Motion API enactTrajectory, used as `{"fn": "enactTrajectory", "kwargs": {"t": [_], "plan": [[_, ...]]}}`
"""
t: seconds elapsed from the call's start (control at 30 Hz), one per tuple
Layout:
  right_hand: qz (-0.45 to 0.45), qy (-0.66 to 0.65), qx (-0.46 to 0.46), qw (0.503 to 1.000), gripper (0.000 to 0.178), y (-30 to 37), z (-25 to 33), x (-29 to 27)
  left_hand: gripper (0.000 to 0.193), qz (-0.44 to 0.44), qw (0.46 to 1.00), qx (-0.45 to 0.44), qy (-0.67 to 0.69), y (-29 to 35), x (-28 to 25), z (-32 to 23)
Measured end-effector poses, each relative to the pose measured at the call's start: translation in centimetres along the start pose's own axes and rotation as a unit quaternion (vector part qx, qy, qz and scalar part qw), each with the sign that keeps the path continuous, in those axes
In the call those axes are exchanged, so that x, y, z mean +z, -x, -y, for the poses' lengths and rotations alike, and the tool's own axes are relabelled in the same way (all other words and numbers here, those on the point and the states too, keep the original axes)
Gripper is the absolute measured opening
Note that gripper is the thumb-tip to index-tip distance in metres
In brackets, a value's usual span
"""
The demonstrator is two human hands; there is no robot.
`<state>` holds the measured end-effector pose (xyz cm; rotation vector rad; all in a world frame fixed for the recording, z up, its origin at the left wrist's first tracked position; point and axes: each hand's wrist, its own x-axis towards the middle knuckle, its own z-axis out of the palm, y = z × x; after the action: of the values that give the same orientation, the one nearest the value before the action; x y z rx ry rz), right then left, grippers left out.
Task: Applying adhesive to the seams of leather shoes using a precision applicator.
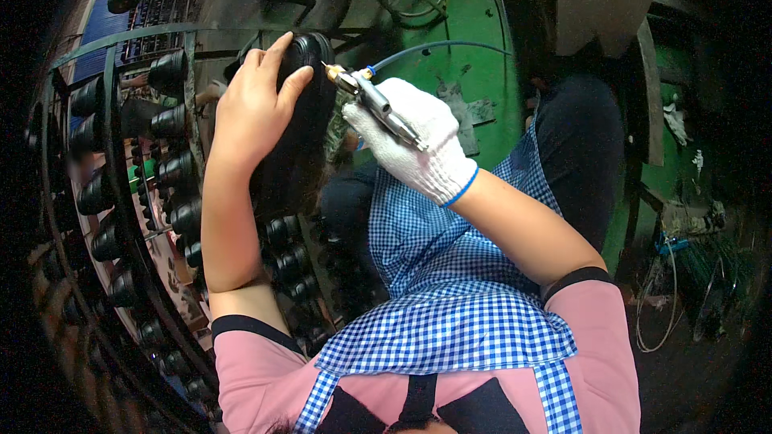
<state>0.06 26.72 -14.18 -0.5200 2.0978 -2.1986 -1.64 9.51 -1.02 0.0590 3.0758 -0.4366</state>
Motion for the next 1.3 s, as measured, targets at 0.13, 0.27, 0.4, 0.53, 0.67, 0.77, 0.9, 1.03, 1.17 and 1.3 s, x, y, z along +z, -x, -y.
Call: {"fn": "enactTrajectory", "kwargs": {"t": [0.13, 0.27, 0.4, 0.53, 0.67, 0.77, 0.9, 1.03, 1.17, 1.3], "plan": [[0.001, -0.026, -0.005, 1.0, 0.018, 0.2, -0.2, 1.2, 0.056, 0.051, 0.996, -0.057, 0.042, -1.0, -0.6, 1.1], [-0.019, -0.011, -0.044, 0.999, 0.018, 0.8, -0.7, 2.4, 0.058, 0.08, 0.991, -0.092, 0.058, -1.4, -0.6, 2.3], [-0.022, -0.014, -0.087, 0.996, 0.019, 1.5, -0.4, 3.1, 0.057, 0.061, 0.989, -0.101, 0.092, -1.3, 0.0, 3.9], [-0.015, -0.014, -0.092, 0.996, 0.019, 2.5, -0.4, 3.8, 0.061, 0.058, 0.984, -0.123, 0.112, -1.4, 0.9, 5.1], [-0.003, 0.003, -0.116, 0.993, 0.018, 3.1, 0.0, 3.8, 0.067, 0.069, 0.972, -0.16, 0.161, -1.3, 1.3, 5.9], [0.027, 0.033, -0.114, 0.993, 0.02, 3.4, 0.6, 3.6, 0.068, 0.056, 0.97, -0.166, 0.168, -1.1, 1.2, 5.9], [0.036, 0.03, -0.107, 0.993, 0.018, 4.1, 0.7, 3.9, 0.069, 0.057, 0.964, -0.186, 0.183, -1.0, 1.5, 6.3], [0.065, 0.061, -0.116, 0.989, 0.017, 5.1, 0.7, 4.1, 0.068, 0.054, 0.96, -0.198, 0.192, -0.9, 1.7, 6.7], [0.09, 0.07, -0.104, 0.988, 0.019, 5.8, 1.0, 4.0, 0.068, 0.046, 0.96, -0.193, 0.198, -0.7, 2.0, 7.0], [0.106, 0.066, -0.107, 0.986, 0.023, 6.2, 1.6, 3.2, 0.071, 0.024, 0.961, -0.193, 0.198, -0.6, 2.9, 7.7]]}}
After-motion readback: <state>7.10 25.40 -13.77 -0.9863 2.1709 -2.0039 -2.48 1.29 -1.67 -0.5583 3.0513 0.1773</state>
